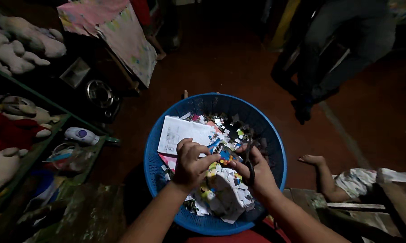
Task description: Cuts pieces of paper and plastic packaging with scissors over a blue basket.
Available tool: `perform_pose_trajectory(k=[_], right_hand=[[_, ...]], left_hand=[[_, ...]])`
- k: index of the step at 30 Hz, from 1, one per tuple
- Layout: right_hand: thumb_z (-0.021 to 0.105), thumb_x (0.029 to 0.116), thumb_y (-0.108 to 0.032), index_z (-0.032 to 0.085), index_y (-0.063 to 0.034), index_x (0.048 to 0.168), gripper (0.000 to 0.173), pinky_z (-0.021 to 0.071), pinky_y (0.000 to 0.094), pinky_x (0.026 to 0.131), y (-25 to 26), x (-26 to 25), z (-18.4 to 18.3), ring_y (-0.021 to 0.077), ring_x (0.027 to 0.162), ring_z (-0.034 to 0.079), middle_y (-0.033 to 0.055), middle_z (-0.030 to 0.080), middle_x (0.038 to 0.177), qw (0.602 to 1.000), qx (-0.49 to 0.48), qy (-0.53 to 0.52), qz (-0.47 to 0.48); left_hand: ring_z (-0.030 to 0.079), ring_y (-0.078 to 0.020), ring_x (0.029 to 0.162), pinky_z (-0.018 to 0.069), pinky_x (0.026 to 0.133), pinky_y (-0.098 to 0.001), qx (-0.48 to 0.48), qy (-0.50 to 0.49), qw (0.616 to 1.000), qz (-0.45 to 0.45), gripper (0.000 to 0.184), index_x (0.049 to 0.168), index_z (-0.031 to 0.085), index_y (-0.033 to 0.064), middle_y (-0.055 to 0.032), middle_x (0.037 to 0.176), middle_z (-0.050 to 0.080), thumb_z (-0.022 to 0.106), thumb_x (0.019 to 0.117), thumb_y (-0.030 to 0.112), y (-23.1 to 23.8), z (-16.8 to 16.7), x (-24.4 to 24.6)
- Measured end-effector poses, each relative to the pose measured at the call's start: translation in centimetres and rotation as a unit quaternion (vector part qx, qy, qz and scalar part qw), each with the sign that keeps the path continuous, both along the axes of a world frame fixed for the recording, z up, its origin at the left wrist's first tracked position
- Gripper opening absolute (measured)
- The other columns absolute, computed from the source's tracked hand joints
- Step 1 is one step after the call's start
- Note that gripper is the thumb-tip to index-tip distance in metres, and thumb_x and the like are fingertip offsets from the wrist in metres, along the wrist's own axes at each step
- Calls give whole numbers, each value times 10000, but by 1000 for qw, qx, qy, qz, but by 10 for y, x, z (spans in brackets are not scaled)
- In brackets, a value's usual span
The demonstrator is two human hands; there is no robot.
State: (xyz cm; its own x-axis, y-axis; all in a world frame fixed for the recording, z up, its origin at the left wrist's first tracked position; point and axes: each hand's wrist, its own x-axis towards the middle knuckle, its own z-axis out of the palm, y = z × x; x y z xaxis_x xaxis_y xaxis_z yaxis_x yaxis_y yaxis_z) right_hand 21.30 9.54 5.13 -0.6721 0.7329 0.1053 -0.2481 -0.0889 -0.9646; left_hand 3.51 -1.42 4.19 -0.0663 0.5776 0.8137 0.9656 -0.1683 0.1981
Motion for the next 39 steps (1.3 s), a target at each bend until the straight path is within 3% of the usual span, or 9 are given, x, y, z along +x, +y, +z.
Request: perform_pose_trajectory(k=[5,7,9,13,17,21,27,34,39], right_hand=[[770,799,-23,588,-121,1033,312,562,170,659,-4,-1,0,1,744,647,-77,683,904,998,33,40,-41],[771,790,-13,589,-117,1022,312,541,149,615,-4,-1,1,-15,702,625,-81,678,886,997,30,40,-65],[773,789,-11,591,-115,1018,310,540,145,607,-3,0,2,-18,693,624,-80,676,884,995,21,49,-82],[767,792,4,589,-105,1014,305,549,158,621,-1,0,4,0,702,635,-65,680,866,993,6,65,-95],[765,786,7,586,-95,1008,303,546,158,612,-2,0,3,2,678,627,-57,672,847,995,6,49,-87],[746,790,2,605,-84,1027,289,583,187,737,-7,2,-3,9,794,661,-62,681,909,994,81,34,-58],[772,832,-93,618,-108,1046,265,574,181,758,-9,3,-12,-3,847,652,-62,673,957,983,171,37,-57],[749,822,-63,600,-118,1048,276,568,191,721,-6,2,-9,24,812,660,-61,689,910,989,126,48,-67],[802,826,-146,576,-108,1123,375,571,254,830,3,2,-12,93,998,677,-5,715,1106,984,141,62,-94]], left_hand=[[581,-162,1115,438,1049,-349,8,-153,988,12,170,1133,668,176,-66,1108,609,677,963,182,6,-1,10],[591,-162,1169,511,1002,-314,-14,-319,948,-14,388,1284,574,-21,-165,1261,575,684,938,118,8,2,17],[622,-128,1132,550,959,-299,-58,-458,885,-65,474,1357,463,-87,-138,1289,572,639,967,115,8,12,28],[658,-74,1065,564,934,-264,-159,-577,787,-151,547,1291,527,-92,-66,1178,660,735,924,255,8,17,53],[667,-45,1055,567,942,-241,-140,-601,770,-162,453,1214,595,-101,-39,1158,683,779,875,135,6,13,59],[699,-54,985,584,918,-258,-91,-644,744,-153,249,1122,657,-16,18,1044,734,698,881,-63,3,6,61],[709,-95,968,590,918,-300,-77,-685,707,-159,233,1137,640,-7,1,1034,734,663,911,-59,2,4,58],[687,-97,1016,568,951,-302,-93,-685,707,-150,228,1198,605,-47,-36,1088,712,584,972,-30,3,2,54],[658,-117,989,541,929,-291,-253,-404,876,-66,279,1174,744,15,-81,1013,701,620,924,4,-1,4,41]])
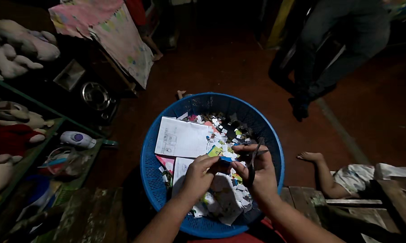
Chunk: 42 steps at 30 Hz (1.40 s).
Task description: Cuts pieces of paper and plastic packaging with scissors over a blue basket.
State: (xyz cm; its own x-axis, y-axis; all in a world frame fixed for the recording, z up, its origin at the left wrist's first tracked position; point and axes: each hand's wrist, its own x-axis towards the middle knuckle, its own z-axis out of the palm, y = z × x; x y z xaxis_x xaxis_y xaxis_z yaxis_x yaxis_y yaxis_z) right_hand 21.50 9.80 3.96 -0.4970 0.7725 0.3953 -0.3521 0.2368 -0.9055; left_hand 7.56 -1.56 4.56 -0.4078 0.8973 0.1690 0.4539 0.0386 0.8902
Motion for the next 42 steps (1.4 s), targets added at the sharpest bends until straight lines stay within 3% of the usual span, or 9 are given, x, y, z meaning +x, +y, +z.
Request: perform_pose_trajectory(k=[2,5,11,17,21,23,27,33,42], right_hand=[[787,821,-86,602,-92,1075,314,584,245,808,0,1,2,72,915,686,-23,720,1021,1000,-1,-17,10],[762,806,-34,615,-94,1011,258,578,199,710,-4,3,4,17,774,664,-62,695,888,999,-10,-31,7],[729,780,37,585,-74,1013,295,583,202,678,-2,1,13,46,734,666,-30,683,859,992,-121,-17,-37],[741,804,-4,562,-63,1052,311,562,187,650,1,0,13,42,728,648,-20,666,872,989,-143,-40,-11],[745,816,-17,557,-62,1056,308,561,193,624,-1,-1,11,45,711,644,-17,658,866,987,-147,-60,16],[754,816,-22,567,-57,1062,311,559,200,620,-2,-2,10,51,700,645,-11,667,854,987,-145,-61,23],[761,869,-194,533,-57,1136,376,554,193,685,-2,0,7,41,805,643,-23,651,945,987,-122,-71,77],[686,890,-589,560,-62,1165,608,556,237,750,-2,3,1,57,893,655,-24,674,997,969,-42,-137,202],[722,852,-586,595,-94,1180,605,502,187,639,-2,5,5,10,762,596,-63,632,903,945,-3,-244,218]], left_hand=[[667,-179,981,535,928,-349,0,76,997,-15,288,1189,754,48,-102,992,716,630,929,33,-1,-2,-1],[687,-129,969,549,925,-290,-20,44,999,-7,296,1235,725,46,-100,1049,730,641,952,66,-2,0,1],[650,-5,784,549,756,-183,-78,-112,990,37,104,978,731,38,19,879,704,726,933,132,0,9,-6],[637,-42,830,545,789,-224,-77,-202,976,9,114,1019,683,33,3,907,663,625,993,127,0,3,-8],[656,-65,887,566,818,-246,-64,-223,973,-5,238,1161,648,14,-18,1008,667,644,978,166,0,3,-7],[654,-40,825,562,773,-220,-61,-207,976,10,159,1060,683,23,5,923,680,672,964,149,0,5,-3],[625,-40,733,547,708,-217,-31,-265,962,64,111,934,677,34,21,812,649,611,997,96,1,5,-3],[649,-88,733,572,719,-259,-6,-371,921,119,229,951,657,15,-22,808,660,492,1071,117,1,9,-10],[657,-87,765,576,739,-253,36,-345,928,137,146,989,657,14,-22,852,671,540,1044,82,1,9,-13]])
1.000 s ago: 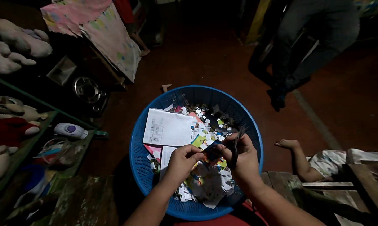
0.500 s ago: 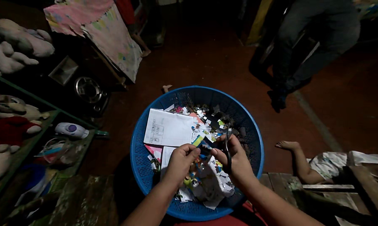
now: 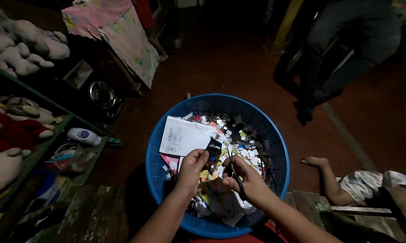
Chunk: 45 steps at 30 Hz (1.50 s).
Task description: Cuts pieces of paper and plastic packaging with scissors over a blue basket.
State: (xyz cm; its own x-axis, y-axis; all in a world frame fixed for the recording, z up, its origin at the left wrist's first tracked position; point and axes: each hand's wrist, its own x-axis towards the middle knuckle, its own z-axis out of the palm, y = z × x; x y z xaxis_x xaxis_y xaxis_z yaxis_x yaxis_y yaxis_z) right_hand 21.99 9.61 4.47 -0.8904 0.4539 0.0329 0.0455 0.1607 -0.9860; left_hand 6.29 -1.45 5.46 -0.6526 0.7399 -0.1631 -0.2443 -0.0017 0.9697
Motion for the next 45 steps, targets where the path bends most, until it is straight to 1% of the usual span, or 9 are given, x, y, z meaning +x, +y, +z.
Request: perform_pose_trajectory(k=[4,8,11,13,22,28,35,41,45], right_hand=[[733,846,-572,600,-92,1198,610,518,240,681,2,0,4,52,784,603,-31,628,911,997,29,-74,26],[722,848,-597,597,-99,1195,620,510,236,659,3,0,5,46,749,594,-36,622,880,994,42,-95,39],[722,846,-609,604,-98,1182,623,507,229,638,5,0,4,42,717,585,-34,613,858,993,46,-101,43],[725,844,-609,610,-98,1175,619,497,227,634,6,0,4,41,705,574,-35,608,846,992,49,-105,46],[744,847,-579,620,-103,1155,581,472,192,590,7,-3,3,15,649,542,-53,586,804,992,38,-106,64],[748,839,-588,610,-112,1154,587,460,185,564,7,-7,3,9,626,532,-63,575,794,989,8,-122,80],[751,826,-599,608,-123,1150,592,440,172,559,10,-7,1,-7,617,514,-80,568,778,988,-18,-119,97],[755,821,-591,613,-110,1151,600,464,181,591,9,-7,2,-2,649,538,-76,583,799,987,-20,-117,104],[753,813,-611,613,-113,1148,616,457,180,576,9,-6,1,-4,639,532,-78,577,791,987,-21,-118,104]], left_hand=[[675,-73,866,571,808,-242,1,127,992,5,163,1109,690,-12,-30,966,708,622,987,72,-2,-3,-6],[683,-50,956,565,873,-230,-20,231,973,-14,258,1217,715,39,-30,1079,726,583,1026,150,-5,-7,-12],[635,-16,874,528,793,-198,-32,326,944,-24,298,1250,732,116,2,1008,703,534,1046,205,-6,-9,-15],[610,0,843,510,775,-173,-15,355,934,-37,305,1252,731,107,9,969,692,518,1052,193,-7,-9,-15],[595,7,804,511,746,-152,18,377,926,-17,271,1172,758,87,22,905,655,536,1036,159,-13,-8,-19],[535,28,708,457,662,-121,37,413,910,15,279,1164,760,51,30,791,614,535,1011,112,-18,-8,-20],[537,35,718,455,666,-115,29,405,914,11,281,1164,761,55,36,806,619,530,1012,109,-22,-5,-21],[539,32,718,457,666,-118,26,397,917,1,284,1170,762,63,38,807,622,531,1012,114,-23,-6,-20],[538,31,714,458,665,-128,19,401,916,0,293,1175,764,77,41,803,623,524,1017,135,-23,-6,-19]])
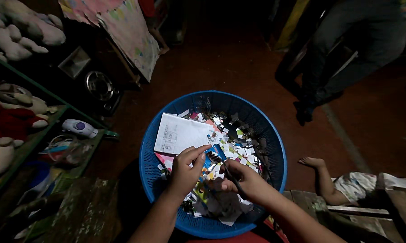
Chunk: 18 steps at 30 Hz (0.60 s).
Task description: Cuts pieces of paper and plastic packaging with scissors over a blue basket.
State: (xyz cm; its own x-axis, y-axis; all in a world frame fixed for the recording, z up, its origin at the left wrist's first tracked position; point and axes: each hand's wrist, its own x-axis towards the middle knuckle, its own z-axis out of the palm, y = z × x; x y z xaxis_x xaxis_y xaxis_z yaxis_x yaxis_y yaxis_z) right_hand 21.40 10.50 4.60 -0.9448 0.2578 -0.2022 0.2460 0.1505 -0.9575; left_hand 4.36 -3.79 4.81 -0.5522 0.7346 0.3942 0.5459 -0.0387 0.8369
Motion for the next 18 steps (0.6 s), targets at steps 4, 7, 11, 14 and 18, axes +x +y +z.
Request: perform_pose_trajectory(k=[4,7,11,14,18], right_hand=[[748,817,-624,615,-114,1140,617,453,170,574,0,1,0,-13,628,525,-86,574,775,1000,2,10,-1],[750,811,-624,612,-116,1148,625,453,172,574,0,1,0,-13,632,526,-89,574,778,1000,-3,5,1],[753,818,-604,612,-109,1151,613,454,174,582,0,1,-1,-11,640,527,-83,574,784,1000,-7,6,4],[746,812,-633,616,-114,1141,627,447,172,571,0,1,-1,-13,625,514,-88,564,769,1000,-2,11,1],[765,818,-594,619,-120,1122,581,437,165,555,0,1,-1,-16,605,505,-93,551,747,1000,-1,11,-4]], left_hand=[[548,28,724,467,673,-130,4,10,1000,1,290,1177,760,72,30,818,636,525,1020,137,0,0,0],[553,25,732,472,686,-129,10,5,1000,5,288,1180,757,67,33,823,638,524,1022,127,0,0,0],[559,25,734,474,690,-127,14,-2,1000,0,285,1177,754,52,29,825,641,526,1020,118,0,0,0],[556,28,731,472,681,-128,8,-8,1000,-2,286,1181,757,64,35,825,640,528,1021,123,-1,0,1],[549,28,720,468,669,-128,1,-7,1000,-2,290,1185,758,75,42,819,631,524,1024,135,-1,0,1]])
